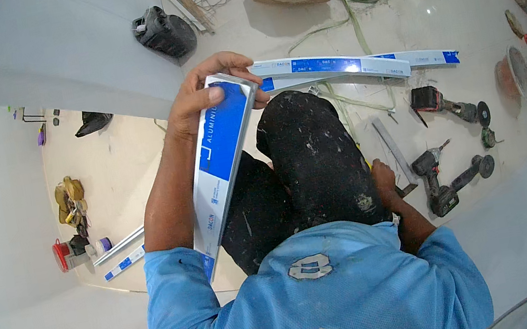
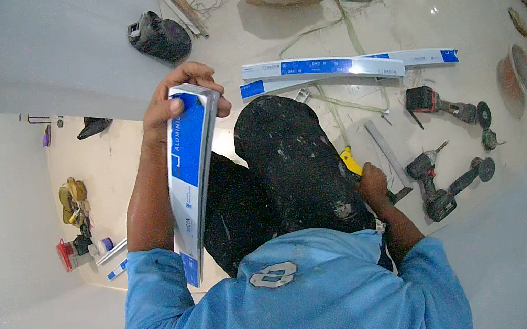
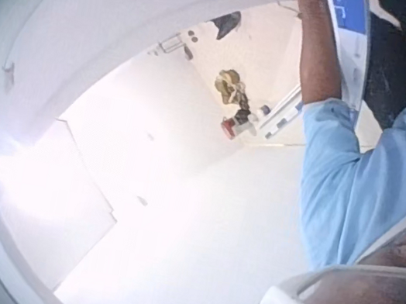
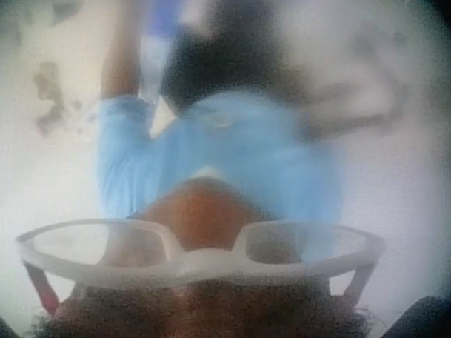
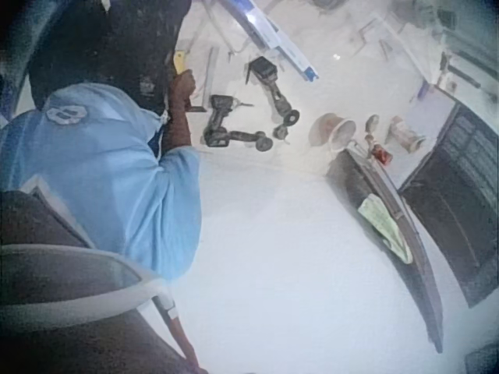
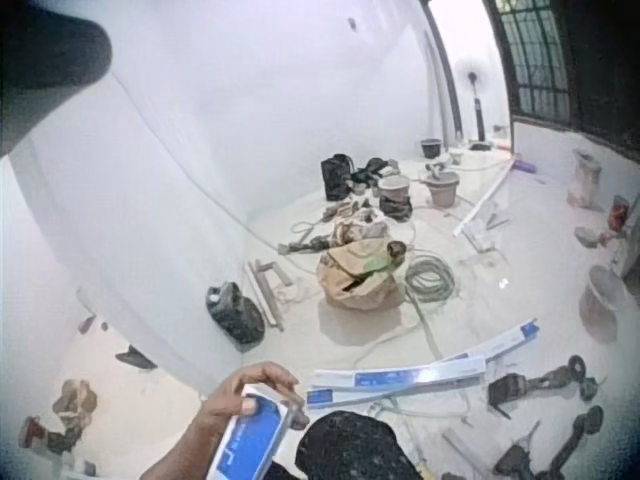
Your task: The person sits on the floor and assembles aluminum extrusion profiles. They insert small metal brackets into the profile, use a nail gun to fasten them, and use a drill to create holes. The person handles multiple profile pieces and tools throughout the task.
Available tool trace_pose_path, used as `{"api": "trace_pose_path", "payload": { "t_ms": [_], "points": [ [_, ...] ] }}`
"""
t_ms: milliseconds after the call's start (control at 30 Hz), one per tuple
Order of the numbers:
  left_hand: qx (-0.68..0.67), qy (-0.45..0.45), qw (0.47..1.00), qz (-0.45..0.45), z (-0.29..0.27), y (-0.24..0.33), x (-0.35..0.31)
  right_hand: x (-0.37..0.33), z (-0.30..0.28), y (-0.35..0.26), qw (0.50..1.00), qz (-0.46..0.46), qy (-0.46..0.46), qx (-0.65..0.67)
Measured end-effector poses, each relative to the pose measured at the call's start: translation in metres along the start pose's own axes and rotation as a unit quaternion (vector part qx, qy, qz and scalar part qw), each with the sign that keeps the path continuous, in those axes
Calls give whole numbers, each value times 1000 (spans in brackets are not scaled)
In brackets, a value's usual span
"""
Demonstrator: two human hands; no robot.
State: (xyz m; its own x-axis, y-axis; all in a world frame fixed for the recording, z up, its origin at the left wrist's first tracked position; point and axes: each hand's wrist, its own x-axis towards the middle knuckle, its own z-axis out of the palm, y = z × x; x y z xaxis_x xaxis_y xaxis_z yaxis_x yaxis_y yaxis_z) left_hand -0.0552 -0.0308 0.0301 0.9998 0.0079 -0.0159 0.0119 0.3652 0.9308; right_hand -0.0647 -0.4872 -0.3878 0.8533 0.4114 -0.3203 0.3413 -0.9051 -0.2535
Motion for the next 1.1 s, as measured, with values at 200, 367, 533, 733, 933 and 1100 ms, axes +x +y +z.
{"api": "trace_pose_path", "payload": {
  "t_ms": [200, 367, 533, 733, 933, 1100],
  "points": [
    [140, -13, 990, 3, -18, -9, 5, -14, 7, 1, 1000, 0, -3, 21],
    [53, 31, 998, -2, -27, -20, 10, -22, 18, -1, 999, 30, -3, 43],
    [22, -19, 1000, -3, -12, -33, 23, -27, 20, 3, 998, 36, -20, 47],
    [34, -31, 999, -5, 1, -56, 41, -34, 16, 10, 998, 28, -39, 48],
    [11, -40, 996, -80, 6, -67, 46, -45, 13, 13, 998, 7, -18, 58],
    [65, -35, 997, -23, -4, -77, 42, -49, 29, 22, 995, -24, 50, 78]
  ]
}}
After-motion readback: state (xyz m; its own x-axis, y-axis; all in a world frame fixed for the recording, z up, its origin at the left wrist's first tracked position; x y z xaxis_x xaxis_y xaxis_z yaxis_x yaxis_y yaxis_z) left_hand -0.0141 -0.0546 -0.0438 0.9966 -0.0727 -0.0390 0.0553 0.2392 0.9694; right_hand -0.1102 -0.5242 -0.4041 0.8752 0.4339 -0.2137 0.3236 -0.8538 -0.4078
